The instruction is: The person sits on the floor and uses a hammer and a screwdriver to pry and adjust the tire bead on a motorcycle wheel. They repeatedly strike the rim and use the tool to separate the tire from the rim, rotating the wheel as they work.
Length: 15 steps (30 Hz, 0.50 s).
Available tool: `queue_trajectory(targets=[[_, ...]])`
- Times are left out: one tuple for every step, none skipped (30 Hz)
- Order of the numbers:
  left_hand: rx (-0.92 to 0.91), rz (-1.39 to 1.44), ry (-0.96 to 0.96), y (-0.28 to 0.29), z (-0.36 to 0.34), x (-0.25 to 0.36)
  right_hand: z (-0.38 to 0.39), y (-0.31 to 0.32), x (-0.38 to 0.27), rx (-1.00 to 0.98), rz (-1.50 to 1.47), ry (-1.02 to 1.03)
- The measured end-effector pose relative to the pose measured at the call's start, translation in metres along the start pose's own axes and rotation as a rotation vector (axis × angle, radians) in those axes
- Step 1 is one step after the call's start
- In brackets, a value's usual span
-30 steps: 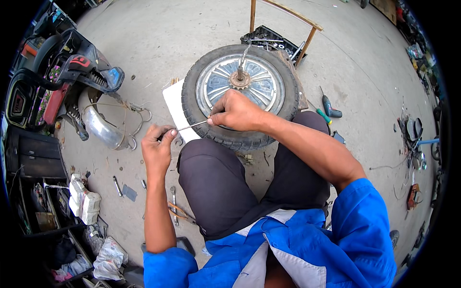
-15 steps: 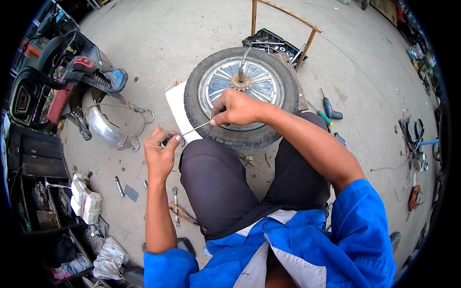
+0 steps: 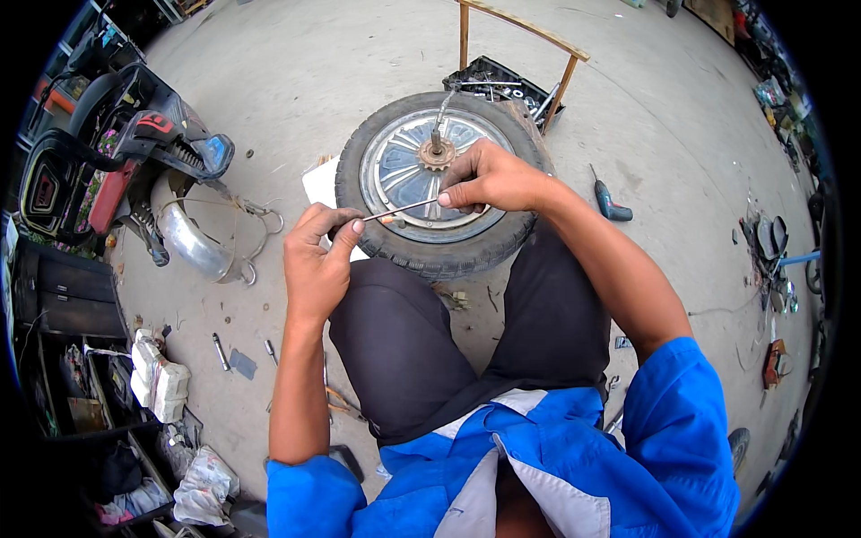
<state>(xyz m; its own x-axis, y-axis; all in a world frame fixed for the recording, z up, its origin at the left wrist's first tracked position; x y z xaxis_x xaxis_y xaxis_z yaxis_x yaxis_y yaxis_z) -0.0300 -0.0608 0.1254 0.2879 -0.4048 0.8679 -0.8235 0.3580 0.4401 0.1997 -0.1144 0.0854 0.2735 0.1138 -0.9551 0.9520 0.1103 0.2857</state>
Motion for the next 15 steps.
queue_trajectory(targets=[[-0.013, -0.014, -0.006, -0.006, -0.003, 0.002, 0.004, 0.005, 0.005, 0.016, -0.016, -0.021], [-0.026, -0.028, -0.012, -0.011, -0.006, 0.003, 0.006, 0.007, 0.011, 0.012, -0.032, -0.02], [-0.038, -0.043, -0.018, -0.015, -0.008, 0.005, 0.008, 0.009, 0.016, 0.018, -0.043, -0.02], [-0.048, -0.067, -0.015, -0.018, -0.01, 0.006, 0.01, 0.011, 0.02, 0.024, -0.055, -0.019], [-0.057, -0.092, -0.012, -0.021, -0.011, 0.007, 0.011, 0.012, 0.024, 0.03, -0.067, -0.018], [-0.066, -0.117, -0.009, -0.024, -0.012, 0.007, 0.012, 0.013, 0.026, 0.035, -0.068, -0.012], [-0.062, -0.122, -0.011, -0.024, -0.013, 0.007, 0.011, 0.013, 0.028, 0.037, -0.071, -0.005], [-0.059, -0.128, -0.014, -0.025, -0.015, 0.004, 0.011, 0.013, 0.029, 0.04, -0.073, 0.002], [-0.055, -0.133, -0.016, -0.025, -0.015, 0.002, 0.009, 0.012, 0.031, 0.043, -0.073, 0.003], [-0.055, -0.143, -0.013, -0.024, -0.016, 0.0, 0.008, 0.011, 0.032, 0.045, -0.073, 0.004], [-0.055, -0.152, -0.009, -0.023, -0.016, -0.002, 0.006, 0.011, 0.034, 0.048, -0.073, 0.005], [-0.055, -0.16, -0.006, -0.023, -0.016, -0.003, 0.005, 0.01, 0.036, 0.044, -0.067, -0.001], [-0.063, -0.158, 0.008, -0.023, -0.015, -0.004, 0.004, 0.009, 0.039, 0.038, -0.061, -0.008], [-0.072, -0.157, 0.021, -0.023, -0.015, -0.005, 0.004, 0.009, 0.04, 0.032, -0.054, -0.015], [-0.08, -0.154, 0.035, -0.023, -0.015, -0.006, 0.004, 0.009, 0.041, 0.029, -0.059, -0.015]])
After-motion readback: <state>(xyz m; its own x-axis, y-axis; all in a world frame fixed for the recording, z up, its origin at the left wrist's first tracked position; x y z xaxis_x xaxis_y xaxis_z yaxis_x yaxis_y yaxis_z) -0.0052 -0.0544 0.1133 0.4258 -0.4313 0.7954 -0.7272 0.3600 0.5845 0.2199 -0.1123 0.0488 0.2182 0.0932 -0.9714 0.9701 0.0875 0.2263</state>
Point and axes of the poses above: each hand's wrist, its own z-axis away from the middle knuckle, its own y-axis out of the back of the hand, x = y × z, the point moved 8 cm from there along -z, towards the middle knuckle, and after that the axes turned 10 degrees about y, right-handed, at the moved point
